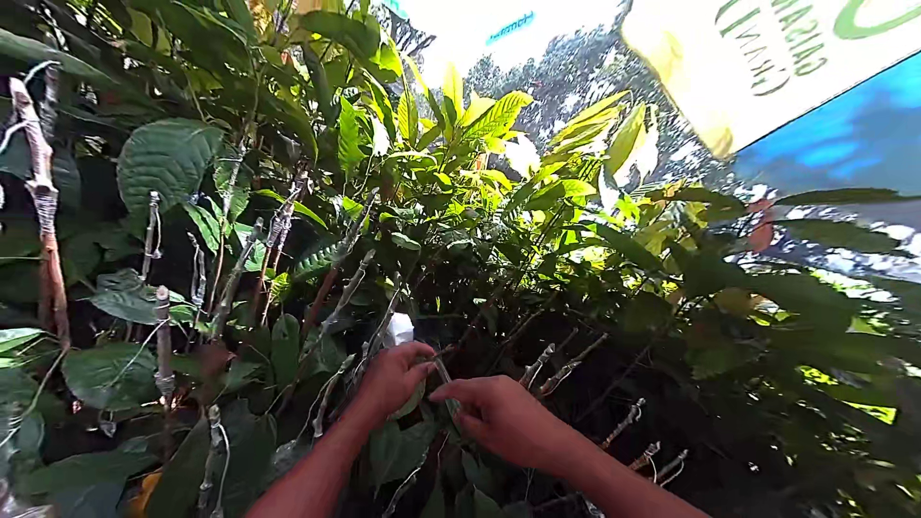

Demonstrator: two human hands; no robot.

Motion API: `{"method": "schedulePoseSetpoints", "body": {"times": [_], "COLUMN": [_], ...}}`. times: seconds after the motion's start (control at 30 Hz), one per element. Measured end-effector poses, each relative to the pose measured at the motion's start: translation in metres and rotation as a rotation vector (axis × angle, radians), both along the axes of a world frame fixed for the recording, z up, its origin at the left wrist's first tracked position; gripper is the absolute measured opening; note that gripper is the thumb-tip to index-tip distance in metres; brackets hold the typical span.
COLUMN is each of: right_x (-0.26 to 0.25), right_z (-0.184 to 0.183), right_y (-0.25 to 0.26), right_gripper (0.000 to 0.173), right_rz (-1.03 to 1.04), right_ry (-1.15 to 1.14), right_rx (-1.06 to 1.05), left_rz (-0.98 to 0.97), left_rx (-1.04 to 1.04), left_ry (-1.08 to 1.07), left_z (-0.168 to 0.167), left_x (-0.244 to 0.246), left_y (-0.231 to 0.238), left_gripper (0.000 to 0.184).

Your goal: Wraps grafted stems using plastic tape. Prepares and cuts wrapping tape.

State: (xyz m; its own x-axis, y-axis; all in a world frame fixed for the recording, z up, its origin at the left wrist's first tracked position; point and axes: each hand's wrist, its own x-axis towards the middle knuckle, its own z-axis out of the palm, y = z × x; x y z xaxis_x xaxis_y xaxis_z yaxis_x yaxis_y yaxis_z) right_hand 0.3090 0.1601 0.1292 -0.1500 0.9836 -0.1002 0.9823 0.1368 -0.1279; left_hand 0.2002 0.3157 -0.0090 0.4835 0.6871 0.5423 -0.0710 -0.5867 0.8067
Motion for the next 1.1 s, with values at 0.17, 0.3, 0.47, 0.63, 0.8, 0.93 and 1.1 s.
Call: {"method": "schedulePoseSetpoints", "body": {"times": [0.17, 0.3, 0.47, 0.63, 0.8, 0.93, 1.1], "right_x": [0.03, 0.041, 0.013, 0.018, 0.029, 0.014, 0.031], "right_z": [0.029, 0.002, 0.012, 0.016, 0.016, 0.03, 0.033], "right_y": [0.055, 0.054, 0.002, 0.001, -0.001, -0.006, 0.002], "right_gripper": [0.035, 0.032, 0.042, 0.032, 0.02, 0.027, 0.045], "right_rz": [-0.037, -0.173, -0.091, -0.336, -0.324, -0.17, -0.193], "right_ry": [0.057, -0.073, -0.005, 0.125, 0.038, 0.62, -0.167], "right_rx": [-0.089, -0.004, -0.018, -0.035, 0.056, 0.061, 0.132], "left_rz": [-0.173, -0.171, -0.052, -0.083, -0.103, -0.117, -0.186], "left_rx": [0.084, -0.051, -0.133, -0.146, -0.151, -0.068, 0.007], "left_ry": [0.139, 0.041, -0.062, -0.095, -0.066, 0.009, -0.019], "left_z": [0.003, 0.008, 0.013, 0.012, 0.017, 0.013, 0.014], "left_x": [0.01, -0.002, -0.005, 0.001, -0.001, 0.003, -0.002], "left_y": [-0.022, -0.015, -0.007, -0.009, -0.012, -0.015, -0.014], "left_gripper": [0.023, 0.028, 0.02, 0.021, 0.022, 0.022, 0.021]}}
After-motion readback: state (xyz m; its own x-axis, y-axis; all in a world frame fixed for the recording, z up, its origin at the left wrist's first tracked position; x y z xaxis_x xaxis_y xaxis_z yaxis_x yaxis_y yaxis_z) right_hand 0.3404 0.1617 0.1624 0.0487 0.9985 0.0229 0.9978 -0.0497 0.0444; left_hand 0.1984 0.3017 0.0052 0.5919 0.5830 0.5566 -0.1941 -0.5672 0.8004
